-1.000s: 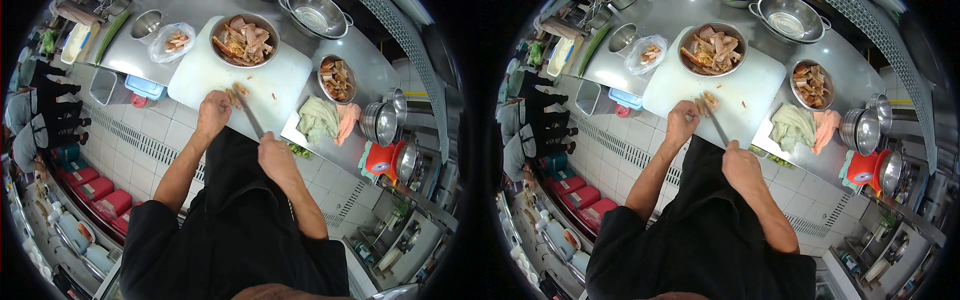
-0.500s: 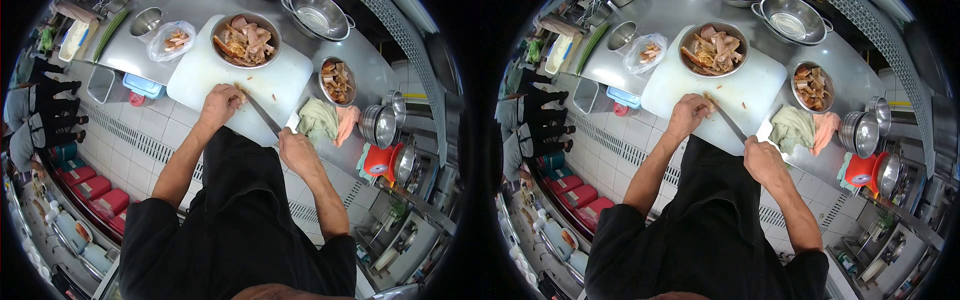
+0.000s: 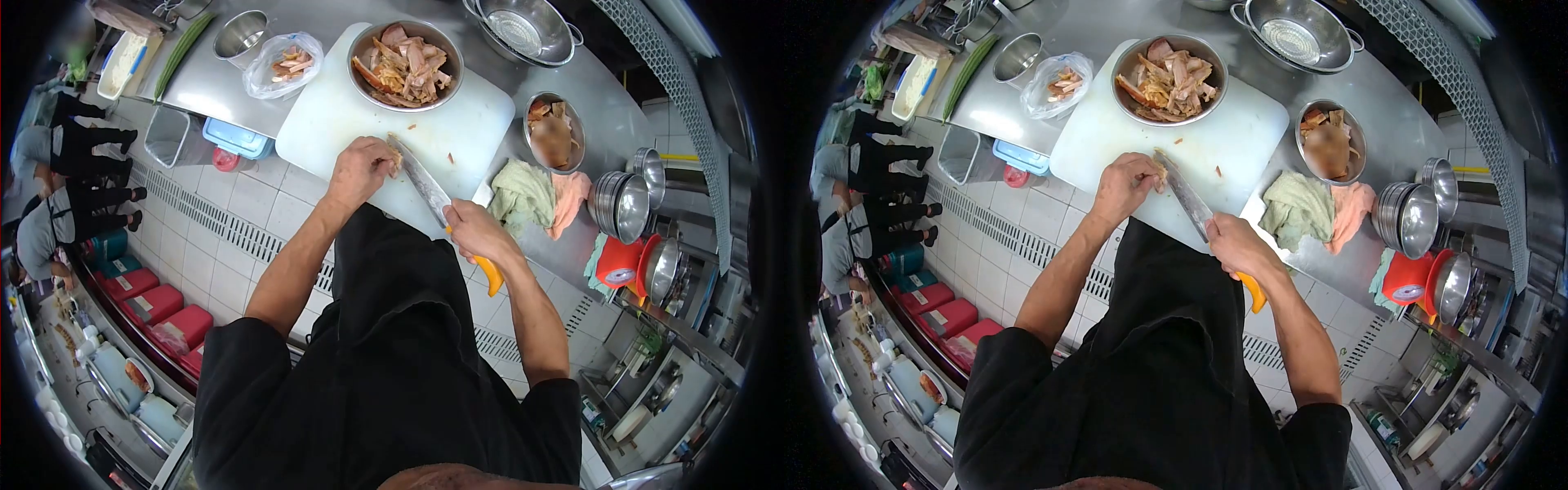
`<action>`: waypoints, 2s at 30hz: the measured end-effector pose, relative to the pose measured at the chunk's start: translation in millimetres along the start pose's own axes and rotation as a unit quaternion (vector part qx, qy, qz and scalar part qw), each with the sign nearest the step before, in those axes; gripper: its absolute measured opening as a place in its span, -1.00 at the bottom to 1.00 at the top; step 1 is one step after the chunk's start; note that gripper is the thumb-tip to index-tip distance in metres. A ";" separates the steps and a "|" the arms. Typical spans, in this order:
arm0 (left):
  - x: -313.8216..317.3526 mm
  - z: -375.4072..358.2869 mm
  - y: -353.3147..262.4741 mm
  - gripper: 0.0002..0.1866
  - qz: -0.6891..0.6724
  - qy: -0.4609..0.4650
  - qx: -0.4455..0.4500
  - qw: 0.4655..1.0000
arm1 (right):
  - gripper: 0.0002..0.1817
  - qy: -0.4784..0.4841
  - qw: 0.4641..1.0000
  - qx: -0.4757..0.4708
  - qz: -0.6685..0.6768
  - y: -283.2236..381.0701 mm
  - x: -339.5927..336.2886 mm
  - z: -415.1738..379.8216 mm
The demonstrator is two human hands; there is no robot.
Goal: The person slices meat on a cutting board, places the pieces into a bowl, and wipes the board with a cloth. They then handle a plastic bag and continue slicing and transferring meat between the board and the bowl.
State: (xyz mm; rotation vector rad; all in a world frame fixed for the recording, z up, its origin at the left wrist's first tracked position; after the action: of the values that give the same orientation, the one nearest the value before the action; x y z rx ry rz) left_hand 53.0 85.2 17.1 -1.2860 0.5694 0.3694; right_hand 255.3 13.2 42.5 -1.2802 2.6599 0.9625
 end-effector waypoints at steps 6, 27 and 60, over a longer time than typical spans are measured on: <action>-1.8 0.3 1.4 -0.91 -0.002 0.003 0.009 1.000 | -0.62 0.003 0.996 0.025 0.081 -2.2 19.3 -2.1; -9.3 2.4 -1.9 -0.78 0.038 0.043 -0.024 0.998 | -0.66 -0.119 0.992 -0.039 -0.033 1.0 30.0 -11.1; -2.0 7.0 -13.2 -0.82 0.122 0.040 0.123 0.984 | -0.83 -0.201 0.940 -0.147 -0.234 31.2 47.2 -16.0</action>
State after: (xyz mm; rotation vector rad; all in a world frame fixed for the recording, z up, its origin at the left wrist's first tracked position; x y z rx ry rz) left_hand 60.0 88.7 29.9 -0.9977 0.8196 0.4372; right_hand 205.4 -13.7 58.0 -1.4749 1.8407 1.3860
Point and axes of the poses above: each hand's wrist, its own z-axis towards the middle knuckle, its own x-axis out of the palm, y = z × x, the point moved 9 cm from there along z, towards the middle knuckle, and after that the axes turned 2 degrees about x, right-handed, at the moved point
